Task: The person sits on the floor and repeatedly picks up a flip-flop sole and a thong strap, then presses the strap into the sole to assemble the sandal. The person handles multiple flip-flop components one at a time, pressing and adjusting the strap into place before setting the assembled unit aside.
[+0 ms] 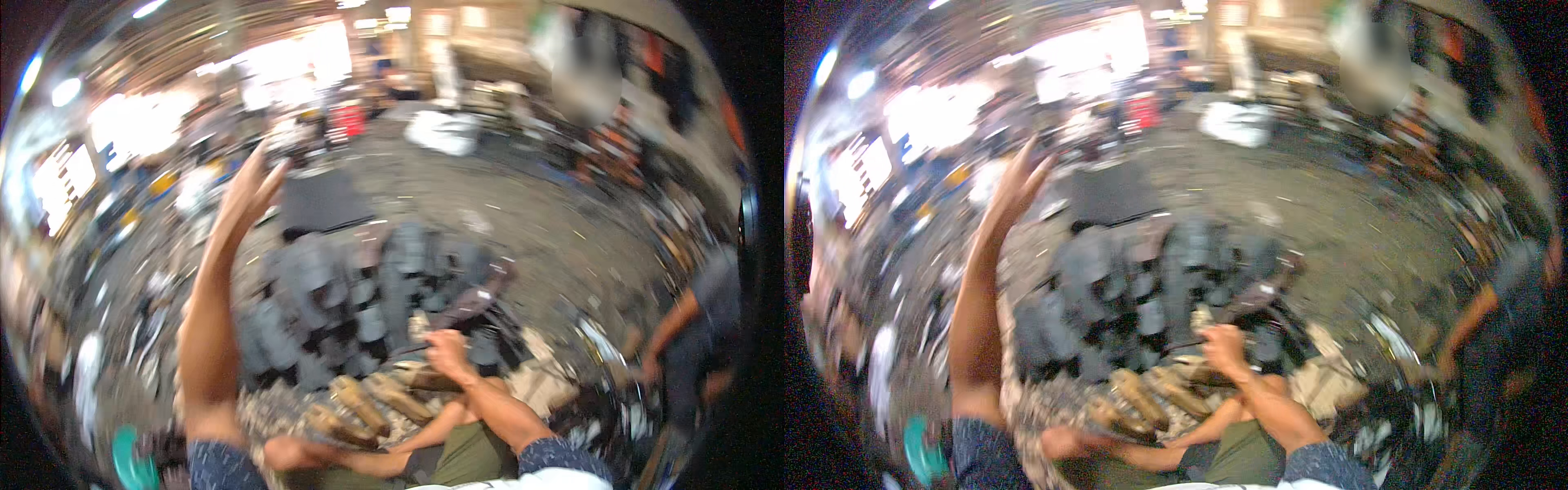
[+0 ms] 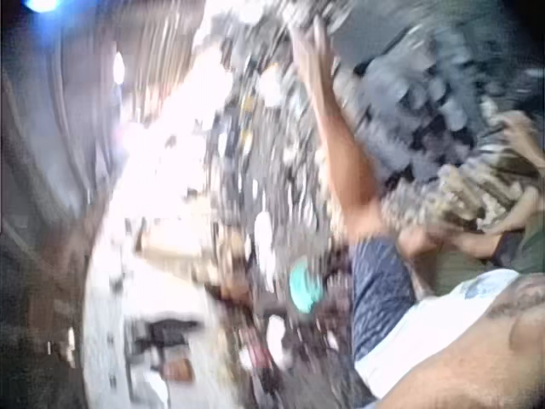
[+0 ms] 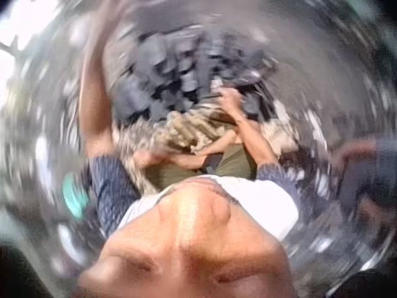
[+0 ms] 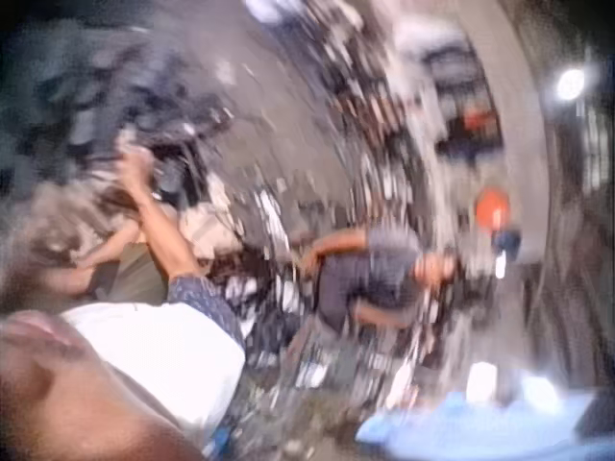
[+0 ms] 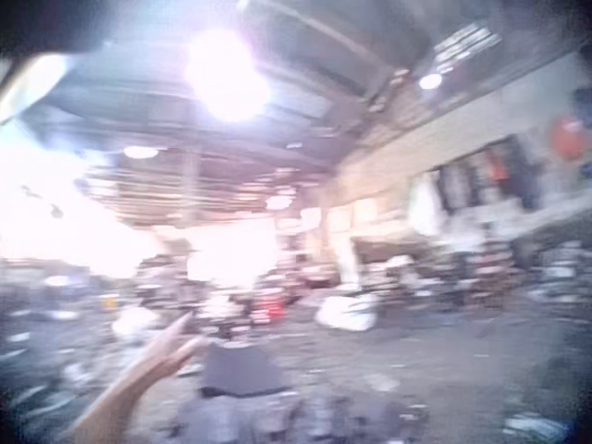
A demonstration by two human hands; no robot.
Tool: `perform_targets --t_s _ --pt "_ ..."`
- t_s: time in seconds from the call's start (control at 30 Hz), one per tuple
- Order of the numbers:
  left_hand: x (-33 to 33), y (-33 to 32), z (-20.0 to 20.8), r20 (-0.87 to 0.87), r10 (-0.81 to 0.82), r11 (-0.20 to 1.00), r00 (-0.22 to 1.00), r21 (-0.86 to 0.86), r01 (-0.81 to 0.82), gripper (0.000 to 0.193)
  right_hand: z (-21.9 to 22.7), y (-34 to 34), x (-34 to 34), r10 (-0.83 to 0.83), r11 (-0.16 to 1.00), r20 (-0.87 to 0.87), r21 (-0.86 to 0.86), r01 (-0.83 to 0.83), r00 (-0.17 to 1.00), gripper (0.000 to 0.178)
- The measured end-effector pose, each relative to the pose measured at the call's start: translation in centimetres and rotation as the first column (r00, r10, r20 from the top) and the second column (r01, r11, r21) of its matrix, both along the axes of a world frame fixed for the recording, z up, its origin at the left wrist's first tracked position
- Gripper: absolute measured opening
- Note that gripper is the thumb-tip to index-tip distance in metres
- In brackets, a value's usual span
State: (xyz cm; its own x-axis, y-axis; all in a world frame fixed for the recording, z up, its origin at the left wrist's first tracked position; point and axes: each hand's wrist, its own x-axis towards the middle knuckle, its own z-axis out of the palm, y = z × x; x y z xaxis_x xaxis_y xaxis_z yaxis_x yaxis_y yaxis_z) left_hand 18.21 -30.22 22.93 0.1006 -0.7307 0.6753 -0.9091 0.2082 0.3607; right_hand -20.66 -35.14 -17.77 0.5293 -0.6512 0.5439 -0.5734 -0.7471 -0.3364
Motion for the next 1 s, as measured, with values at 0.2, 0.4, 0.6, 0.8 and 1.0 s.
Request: perform_targets --t_s 0.2,0.4,0.6,0.8,1.0 --pt "-12.2 16.9 -27.9 -0.821 0.117 0.858 0.559 0.367 0.360 0.060 6.8 12.6 4.3 0.435 0.881 0.461 -0.038 -0.472 0.773 0.024" --pt "-18.7 22.0 -30.5 -0.876 0.202 0.939 0.437 0.300 0.166 0.047 4.1 18.4 1.4 0.554 0.802 0.437 -0.051 -0.596 0.708 0.048" --pt "-19.1 25.4 -29.7 -0.571 0.129 0.803 0.811 0.540 0.253 0.045 8.0 16.5 1.9 0.134 0.401 0.599 0.696 -0.596 0.790 0.060" --pt "-20.9 28.0 -31.9 -0.784 0.257 0.816 0.566 0.489 0.307 0.038 7.5 17.5 1.6 0.264 0.192 0.639 0.700 -0.688 0.723 0.061" --pt "-20.9 28.3 -32.2 -0.813 0.204 0.868 0.546 0.408 0.282 0.029 8.2 18.5 1.3 0.236 0.204 0.656 0.688 -0.697 0.717 0.063"
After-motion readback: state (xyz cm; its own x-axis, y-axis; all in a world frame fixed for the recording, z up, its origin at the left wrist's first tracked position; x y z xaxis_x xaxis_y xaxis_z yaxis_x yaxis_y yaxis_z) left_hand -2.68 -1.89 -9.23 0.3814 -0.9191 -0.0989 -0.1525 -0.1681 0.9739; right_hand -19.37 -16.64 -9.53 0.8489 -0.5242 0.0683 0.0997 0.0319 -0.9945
